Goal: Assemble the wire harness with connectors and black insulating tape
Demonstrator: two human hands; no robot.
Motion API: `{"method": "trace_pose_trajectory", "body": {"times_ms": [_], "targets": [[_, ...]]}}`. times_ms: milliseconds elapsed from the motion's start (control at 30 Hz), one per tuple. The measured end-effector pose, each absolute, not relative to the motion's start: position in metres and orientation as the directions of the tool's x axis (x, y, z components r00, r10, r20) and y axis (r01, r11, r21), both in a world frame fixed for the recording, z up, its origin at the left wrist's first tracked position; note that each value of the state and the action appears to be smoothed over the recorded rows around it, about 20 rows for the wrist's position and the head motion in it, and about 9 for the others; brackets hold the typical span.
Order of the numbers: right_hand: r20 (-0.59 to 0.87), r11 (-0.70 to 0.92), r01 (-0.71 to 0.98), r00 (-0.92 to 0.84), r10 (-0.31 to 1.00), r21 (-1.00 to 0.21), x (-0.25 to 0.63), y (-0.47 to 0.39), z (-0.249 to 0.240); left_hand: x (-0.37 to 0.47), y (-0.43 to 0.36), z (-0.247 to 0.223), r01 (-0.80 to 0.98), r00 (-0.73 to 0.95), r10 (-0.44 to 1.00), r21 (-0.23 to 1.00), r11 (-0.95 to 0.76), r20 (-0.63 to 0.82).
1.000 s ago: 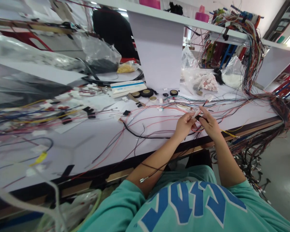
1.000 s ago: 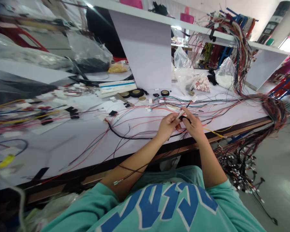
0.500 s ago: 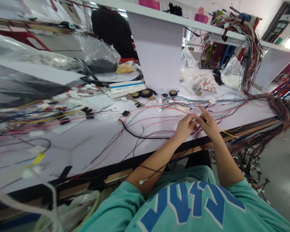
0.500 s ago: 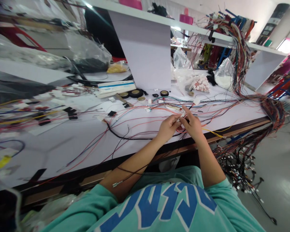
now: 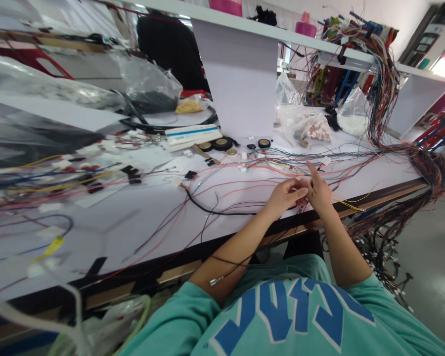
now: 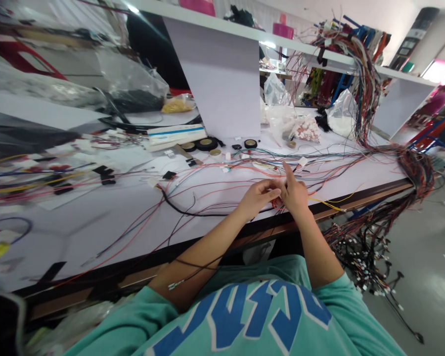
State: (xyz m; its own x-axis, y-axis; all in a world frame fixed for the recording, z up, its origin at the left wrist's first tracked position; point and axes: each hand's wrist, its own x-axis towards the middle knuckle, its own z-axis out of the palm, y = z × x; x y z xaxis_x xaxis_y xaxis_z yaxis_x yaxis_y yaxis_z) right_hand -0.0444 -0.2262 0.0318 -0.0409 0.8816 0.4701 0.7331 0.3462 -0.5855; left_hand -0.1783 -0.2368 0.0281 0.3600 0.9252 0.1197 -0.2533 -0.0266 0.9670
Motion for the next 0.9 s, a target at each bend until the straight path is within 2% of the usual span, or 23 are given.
{"method": "trace_pose_trajectory", "body": {"times_ms": [233,367,467,600,767,900], "targets": [[0.561,0.502,0.668,-0.150,0.814,-0.550,-0.045,-0.233,0.029,-0.175,-0.232,0.023,-0.393,0.218,0.973,0.919,0.020,0.073],[0.656,0.604,0.668,-0.224,0.721,-0.436,-0.043,-0.244,0.034,-0.178,-0.227,0.023,-0.502,0.184,0.983,0.861,0.077,0.019],[0.665,0.588,0.741,-0.264,0.699,-0.324,-0.043,-0.251,0.037,-0.179,-0.225,0.025,-0.544,0.184,0.982,0.827,0.137,-0.042],[0.588,0.496,0.832,-0.276,0.760,-0.250,-0.044,-0.251,0.038,-0.178,-0.226,0.027,-0.557,0.189,0.980,0.815,0.162,-0.066],[0.528,0.398,0.884,-0.224,0.819,-0.243,-0.047,-0.240,0.034,-0.177,-0.229,0.029,-0.552,0.219,0.976,0.821,0.145,-0.025],[0.583,0.419,0.838,-0.154,0.797,-0.350,-0.050,-0.231,0.028,-0.178,-0.231,0.030,-0.563,0.255,0.967,0.813,0.145,0.005]]}}
